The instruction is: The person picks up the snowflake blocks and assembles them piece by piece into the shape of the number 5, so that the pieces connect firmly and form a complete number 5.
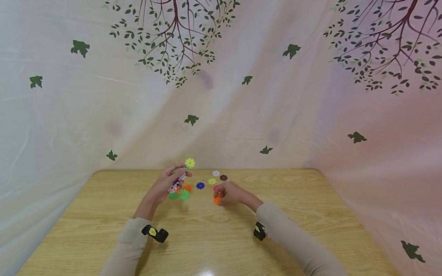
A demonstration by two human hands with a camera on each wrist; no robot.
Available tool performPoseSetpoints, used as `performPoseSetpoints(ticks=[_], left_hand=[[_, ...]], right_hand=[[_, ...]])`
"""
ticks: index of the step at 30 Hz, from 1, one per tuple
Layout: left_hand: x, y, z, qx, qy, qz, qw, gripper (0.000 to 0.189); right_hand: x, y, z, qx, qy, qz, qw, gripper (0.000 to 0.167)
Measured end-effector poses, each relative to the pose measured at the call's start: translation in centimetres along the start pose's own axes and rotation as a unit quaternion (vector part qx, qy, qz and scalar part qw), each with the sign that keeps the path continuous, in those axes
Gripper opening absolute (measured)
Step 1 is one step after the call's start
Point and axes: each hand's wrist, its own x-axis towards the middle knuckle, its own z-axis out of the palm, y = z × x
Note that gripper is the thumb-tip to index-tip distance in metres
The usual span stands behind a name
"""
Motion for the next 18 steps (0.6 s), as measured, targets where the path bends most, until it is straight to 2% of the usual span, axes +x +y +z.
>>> performPoseSetpoints(ticks=[6, 10, 14, 18], left_hand=[[0.1, -0.1, 0.0, 0.01, 0.005, 0.003, 0.9999, 0.04], [0.2, -0.2, -0.1, 0.009, 0.014, 0.008, 0.9998, 0.043], [0.3, -0.3, -0.1, -0.013, 0.038, 0.005, 0.9992, 0.041], [0.3, -0.2, 0.0, -0.037, 0.07, 0.002, 0.9968, 0.039]], right_hand=[[0.1, 0.2, 0.2, 0.031, 0.014, 0.011, 0.9994, 0.02], [0.3, 0.2, 0.6, 0.057, 0.038, 0.01, 0.9976, 0.017], [0.6, -0.2, 1.0, 0.089, 0.077, 0.0, 0.993, 0.014], [1.0, -1.2, 1.4, 0.142, 0.114, 0.0, 0.9833, 0.015]])
